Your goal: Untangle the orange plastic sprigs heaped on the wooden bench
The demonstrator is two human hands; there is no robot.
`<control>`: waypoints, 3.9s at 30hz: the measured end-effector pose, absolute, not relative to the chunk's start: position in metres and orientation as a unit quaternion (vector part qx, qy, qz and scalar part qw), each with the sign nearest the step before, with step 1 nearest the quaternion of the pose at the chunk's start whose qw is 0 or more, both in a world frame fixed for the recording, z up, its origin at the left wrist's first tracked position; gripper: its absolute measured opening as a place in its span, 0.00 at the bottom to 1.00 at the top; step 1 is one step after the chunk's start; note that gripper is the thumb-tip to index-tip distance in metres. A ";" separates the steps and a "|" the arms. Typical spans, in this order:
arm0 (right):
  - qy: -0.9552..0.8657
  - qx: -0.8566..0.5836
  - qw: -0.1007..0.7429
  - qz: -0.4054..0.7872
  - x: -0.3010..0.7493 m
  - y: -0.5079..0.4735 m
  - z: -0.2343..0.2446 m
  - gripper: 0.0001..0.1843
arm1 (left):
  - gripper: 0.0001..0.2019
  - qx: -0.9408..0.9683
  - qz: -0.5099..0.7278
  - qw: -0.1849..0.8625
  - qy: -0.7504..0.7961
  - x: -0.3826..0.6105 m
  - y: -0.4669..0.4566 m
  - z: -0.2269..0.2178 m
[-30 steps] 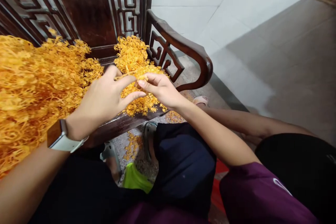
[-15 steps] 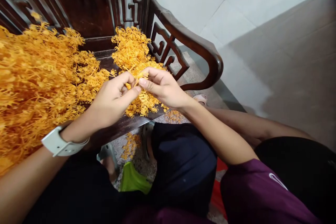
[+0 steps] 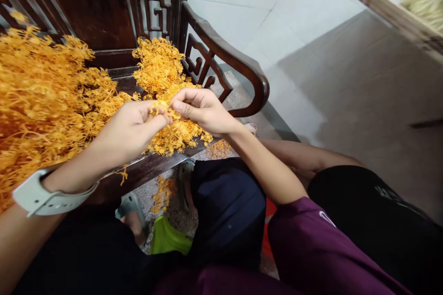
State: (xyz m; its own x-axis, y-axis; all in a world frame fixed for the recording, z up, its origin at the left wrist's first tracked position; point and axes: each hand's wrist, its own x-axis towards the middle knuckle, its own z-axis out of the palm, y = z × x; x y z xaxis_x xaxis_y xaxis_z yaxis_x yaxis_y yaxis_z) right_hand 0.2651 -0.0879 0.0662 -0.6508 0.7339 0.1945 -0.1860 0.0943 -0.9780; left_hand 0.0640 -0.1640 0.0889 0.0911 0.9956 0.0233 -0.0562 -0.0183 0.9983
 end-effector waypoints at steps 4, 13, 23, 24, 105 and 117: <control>-0.652 -0.182 0.338 0.654 0.268 -0.095 0.072 0.20 | 0.24 0.593 0.423 0.483 0.486 0.065 -0.168 0.095; -0.657 -0.181 0.353 0.642 0.270 -0.110 0.077 0.21 | 0.23 0.638 0.379 0.458 0.490 0.068 -0.181 0.097; -0.649 -0.289 0.515 0.479 0.288 -0.094 0.086 0.20 | 0.18 0.663 0.389 0.389 0.508 0.078 -0.193 0.120; -0.630 -0.305 0.560 0.443 0.298 -0.082 0.083 0.21 | 0.18 0.663 0.387 0.388 0.510 0.076 -0.197 0.123; -0.618 -0.200 0.383 0.657 0.254 -0.123 0.100 0.27 | 0.13 0.632 0.385 0.436 0.512 0.068 -0.187 0.113; -0.613 -0.504 0.502 0.344 0.321 -0.018 0.027 0.27 | 0.20 0.752 0.244 0.406 0.458 0.073 -0.201 0.108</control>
